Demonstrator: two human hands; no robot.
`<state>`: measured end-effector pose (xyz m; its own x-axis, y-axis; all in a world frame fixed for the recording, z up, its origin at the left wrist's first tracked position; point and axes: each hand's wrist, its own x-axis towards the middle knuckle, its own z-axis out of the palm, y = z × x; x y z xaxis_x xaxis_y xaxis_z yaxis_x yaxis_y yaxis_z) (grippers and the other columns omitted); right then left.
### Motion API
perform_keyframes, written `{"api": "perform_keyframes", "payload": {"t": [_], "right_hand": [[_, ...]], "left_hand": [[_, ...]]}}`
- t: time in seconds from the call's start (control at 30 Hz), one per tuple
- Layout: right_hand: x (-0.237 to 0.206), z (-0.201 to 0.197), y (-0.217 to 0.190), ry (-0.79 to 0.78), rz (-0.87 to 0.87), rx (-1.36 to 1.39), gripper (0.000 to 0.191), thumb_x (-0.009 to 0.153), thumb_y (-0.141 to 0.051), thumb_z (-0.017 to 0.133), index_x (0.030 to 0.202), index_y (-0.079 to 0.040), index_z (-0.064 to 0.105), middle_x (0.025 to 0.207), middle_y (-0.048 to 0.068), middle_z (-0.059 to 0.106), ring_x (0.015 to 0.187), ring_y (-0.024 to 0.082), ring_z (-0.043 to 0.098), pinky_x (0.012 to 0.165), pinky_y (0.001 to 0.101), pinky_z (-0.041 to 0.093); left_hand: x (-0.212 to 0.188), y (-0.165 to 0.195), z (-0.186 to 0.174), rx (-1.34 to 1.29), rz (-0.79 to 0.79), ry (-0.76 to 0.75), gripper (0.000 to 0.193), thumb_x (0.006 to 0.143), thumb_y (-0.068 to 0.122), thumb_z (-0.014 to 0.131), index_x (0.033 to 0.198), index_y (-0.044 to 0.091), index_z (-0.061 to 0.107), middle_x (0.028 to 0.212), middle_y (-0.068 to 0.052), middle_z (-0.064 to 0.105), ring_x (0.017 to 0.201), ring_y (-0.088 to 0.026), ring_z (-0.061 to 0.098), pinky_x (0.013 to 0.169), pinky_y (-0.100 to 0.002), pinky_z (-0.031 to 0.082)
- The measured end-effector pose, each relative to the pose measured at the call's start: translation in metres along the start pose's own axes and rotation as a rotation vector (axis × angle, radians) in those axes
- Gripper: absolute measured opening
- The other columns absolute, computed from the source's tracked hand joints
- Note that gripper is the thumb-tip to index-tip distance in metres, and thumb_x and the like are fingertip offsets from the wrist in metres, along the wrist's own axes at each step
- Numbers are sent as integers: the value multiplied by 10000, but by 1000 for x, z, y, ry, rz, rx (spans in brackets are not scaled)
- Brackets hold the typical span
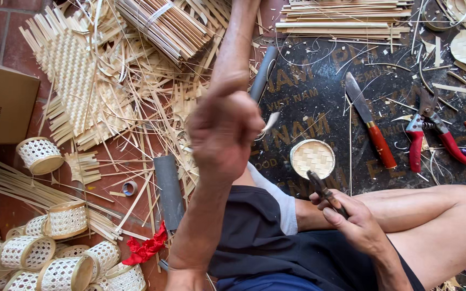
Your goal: The person sits on the floor weaving a small cylindrical bamboo basket, tucking and pressing woven strips around the rim and fitting a round woven base into the bottom. They use pliers to trim and grip bamboo strips, bend a strip by hand, and continue securing the rim of the basket.
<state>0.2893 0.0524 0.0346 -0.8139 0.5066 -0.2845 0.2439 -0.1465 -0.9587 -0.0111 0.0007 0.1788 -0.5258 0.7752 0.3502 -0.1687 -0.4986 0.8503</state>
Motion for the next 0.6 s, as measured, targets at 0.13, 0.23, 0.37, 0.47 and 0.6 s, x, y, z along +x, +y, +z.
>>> {"api": "perform_keyframes", "payload": {"t": [0.13,0.23,0.37,0.47,0.6], "right_hand": [[-14,3,-21,241,-154,-252,233,970,-107,658,1167,16,643,1130,165,662,1002,268,652,864,370,536],[-19,-3,-43,325,-340,-477,143,950,-105,674,966,-21,559,1166,144,694,1130,297,694,890,369,544],[-5,3,-66,327,-339,-604,196,883,-104,708,886,-7,538,1241,240,668,1012,359,693,807,391,546],[4,15,-74,343,-386,-723,210,871,-131,720,920,-3,562,1240,241,661,1053,404,679,857,432,546],[3,21,-67,335,-321,-753,221,865,-151,727,910,-6,566,1138,218,672,948,374,674,768,441,538]], "left_hand": [[-30,-41,-2,160,-326,-279,282,1112,117,599,1377,22,625,994,-33,728,879,-52,629,757,-211,494],[-64,-71,-7,193,-425,-339,240,1094,120,616,1281,-14,684,982,-41,730,903,-66,661,811,-222,551],[-85,-90,-15,158,-541,-326,215,1059,95,632,1223,-29,696,934,-32,733,859,-81,682,798,-244,588],[-87,-87,-14,246,-508,-325,173,1052,77,639,1174,-29,702,897,-36,736,829,-90,700,767,-252,607],[-82,-74,-7,394,-413,-359,145,1032,73,655,1126,-24,706,885,-66,744,805,-102,731,730,-251,605]]}}
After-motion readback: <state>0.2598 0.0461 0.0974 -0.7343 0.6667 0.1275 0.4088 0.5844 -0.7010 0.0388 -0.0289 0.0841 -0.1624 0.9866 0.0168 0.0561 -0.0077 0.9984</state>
